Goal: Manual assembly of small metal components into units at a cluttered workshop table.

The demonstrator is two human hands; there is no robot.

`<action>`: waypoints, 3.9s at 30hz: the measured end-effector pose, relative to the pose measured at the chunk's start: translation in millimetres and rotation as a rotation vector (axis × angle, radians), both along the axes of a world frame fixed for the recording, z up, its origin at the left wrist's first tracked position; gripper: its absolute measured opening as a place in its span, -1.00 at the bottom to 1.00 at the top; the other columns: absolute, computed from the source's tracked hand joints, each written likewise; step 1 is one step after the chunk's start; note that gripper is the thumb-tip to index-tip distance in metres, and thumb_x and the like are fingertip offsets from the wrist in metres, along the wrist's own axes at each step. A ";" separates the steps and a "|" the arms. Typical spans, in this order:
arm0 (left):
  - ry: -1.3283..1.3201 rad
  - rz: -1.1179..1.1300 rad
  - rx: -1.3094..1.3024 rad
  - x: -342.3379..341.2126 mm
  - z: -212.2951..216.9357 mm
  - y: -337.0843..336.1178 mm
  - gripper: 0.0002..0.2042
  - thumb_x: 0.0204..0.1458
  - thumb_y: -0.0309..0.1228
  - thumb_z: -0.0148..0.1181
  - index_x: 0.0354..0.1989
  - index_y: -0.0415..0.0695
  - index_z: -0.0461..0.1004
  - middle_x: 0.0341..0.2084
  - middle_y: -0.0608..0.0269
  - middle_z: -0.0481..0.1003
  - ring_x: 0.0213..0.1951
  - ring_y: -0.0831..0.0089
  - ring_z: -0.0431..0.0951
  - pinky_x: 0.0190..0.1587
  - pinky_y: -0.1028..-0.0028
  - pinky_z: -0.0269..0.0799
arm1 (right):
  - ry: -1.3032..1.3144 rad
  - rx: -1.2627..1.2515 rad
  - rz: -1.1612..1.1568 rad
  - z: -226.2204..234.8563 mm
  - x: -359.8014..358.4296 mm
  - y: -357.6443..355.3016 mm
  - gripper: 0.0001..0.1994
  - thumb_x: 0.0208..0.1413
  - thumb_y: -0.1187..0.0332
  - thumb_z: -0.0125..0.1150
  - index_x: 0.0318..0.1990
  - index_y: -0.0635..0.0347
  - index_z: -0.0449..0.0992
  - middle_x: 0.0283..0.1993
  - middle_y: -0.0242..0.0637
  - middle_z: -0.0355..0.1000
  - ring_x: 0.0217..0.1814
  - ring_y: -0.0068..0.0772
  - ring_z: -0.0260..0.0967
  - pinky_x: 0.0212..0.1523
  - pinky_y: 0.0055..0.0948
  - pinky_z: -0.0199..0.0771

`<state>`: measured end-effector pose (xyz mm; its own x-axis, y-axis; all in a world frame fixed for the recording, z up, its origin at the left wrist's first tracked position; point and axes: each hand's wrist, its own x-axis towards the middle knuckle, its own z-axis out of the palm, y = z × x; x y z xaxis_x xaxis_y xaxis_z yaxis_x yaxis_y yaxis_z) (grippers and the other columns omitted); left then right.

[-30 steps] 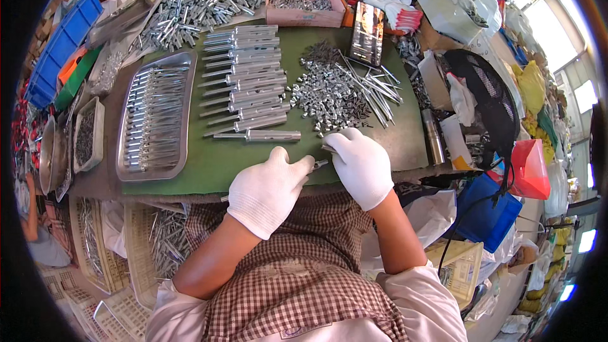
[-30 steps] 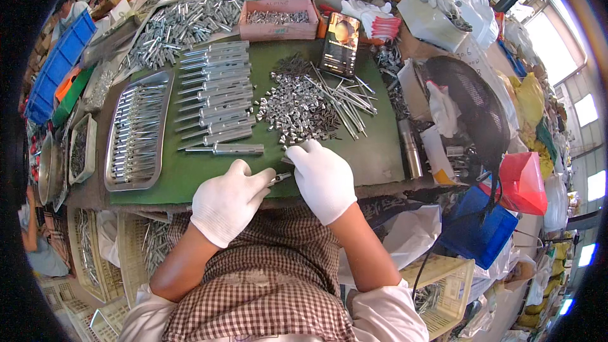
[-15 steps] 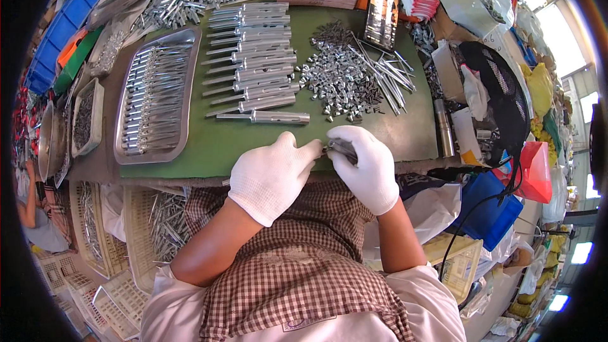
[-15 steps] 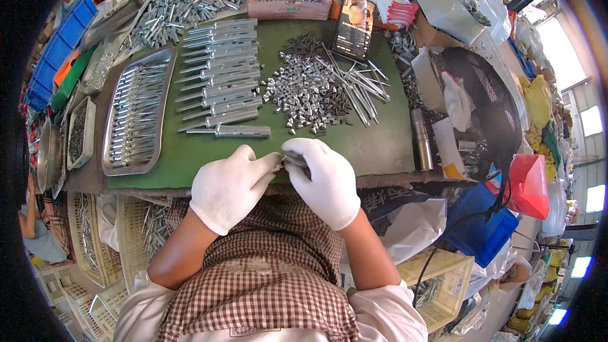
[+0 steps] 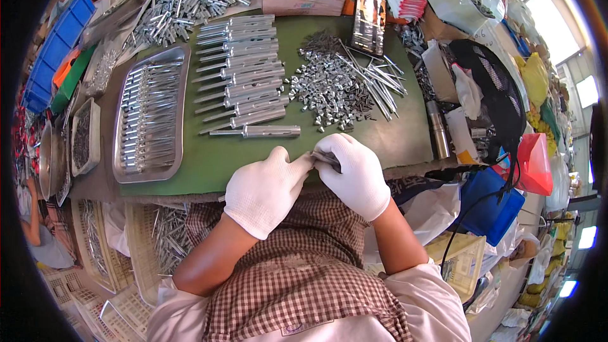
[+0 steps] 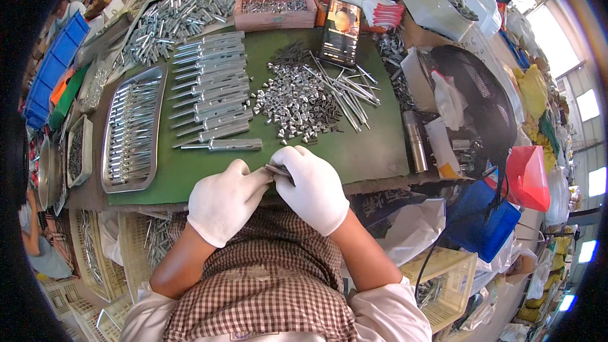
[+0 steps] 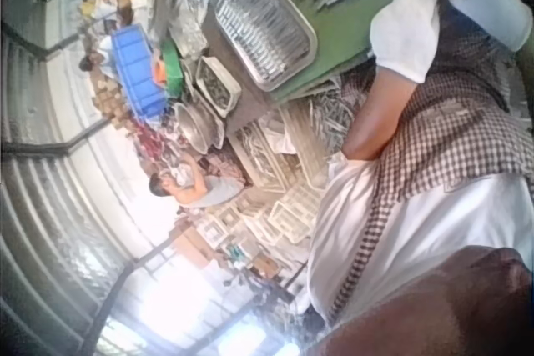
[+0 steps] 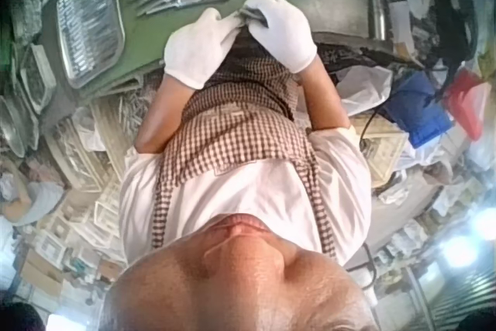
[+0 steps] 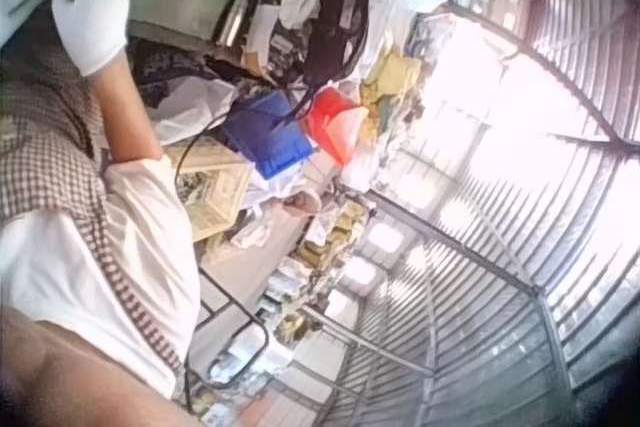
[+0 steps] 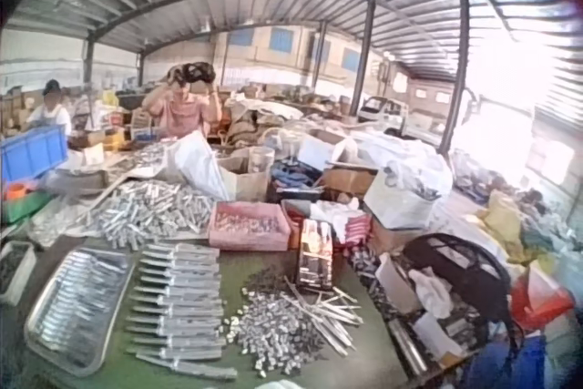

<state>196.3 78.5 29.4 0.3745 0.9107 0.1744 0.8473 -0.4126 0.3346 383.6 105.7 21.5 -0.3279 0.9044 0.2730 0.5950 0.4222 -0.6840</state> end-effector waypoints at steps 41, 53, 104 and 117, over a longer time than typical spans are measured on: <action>0.308 -0.078 -0.020 21.2 10.6 11.4 -0.85 0.16 -0.33 0.10 -0.23 -0.14 0.47 -0.49 0.15 0.49 -0.51 0.18 0.63 -0.52 0.26 0.55 | 1.621 -0.402 0.067 -28.2 -25.2 15.3 -0.48 0.35 0.08 -0.29 -0.64 0.16 0.21 -0.72 -0.44 -0.03 -0.68 -0.52 -0.15 -0.59 -0.43 -0.18; -0.143 1.165 0.289 -237.3 -107.2 -185.4 -0.72 0.26 -0.25 0.14 -0.10 -0.25 0.50 -0.25 -0.11 0.54 -0.17 -0.04 0.54 -0.05 0.21 0.42 | 1.420 -0.383 0.151 -29.6 -16.3 19.0 -0.52 0.38 0.02 -0.23 -0.56 0.11 0.24 -0.68 -0.49 -0.01 -0.67 -0.57 -0.13 -0.62 -0.46 -0.12; 0.141 -0.148 0.183 -14.8 36.4 15.3 -0.70 0.01 -0.27 0.31 -0.09 -0.05 0.55 -0.31 0.28 0.51 -0.29 0.31 0.58 -0.26 0.37 0.50 | 0.789 -0.615 -0.137 5.1 -7.7 -14.4 -0.72 0.38 0.35 0.04 0.12 0.30 0.49 -0.24 -0.33 0.55 -0.52 -0.69 0.33 -0.42 -0.62 0.38; -0.130 -0.150 -0.037 -21.8 26.8 9.6 -0.60 -0.04 -0.47 0.27 0.04 0.13 0.60 -0.41 0.27 0.55 -0.39 0.27 0.58 -0.33 0.35 0.52 | 0.498 -0.456 -0.124 9.0 11.0 -18.3 -0.87 0.24 0.40 0.21 -0.21 0.29 0.55 -0.43 -0.34 0.52 -0.38 -0.62 0.43 -0.25 -0.53 0.46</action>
<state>174.5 88.1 56.2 0.4830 0.8529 0.1979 0.7257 -0.5165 0.4546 394.6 87.4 30.5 -0.1485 0.9875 -0.0528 0.1890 -0.0240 -0.9817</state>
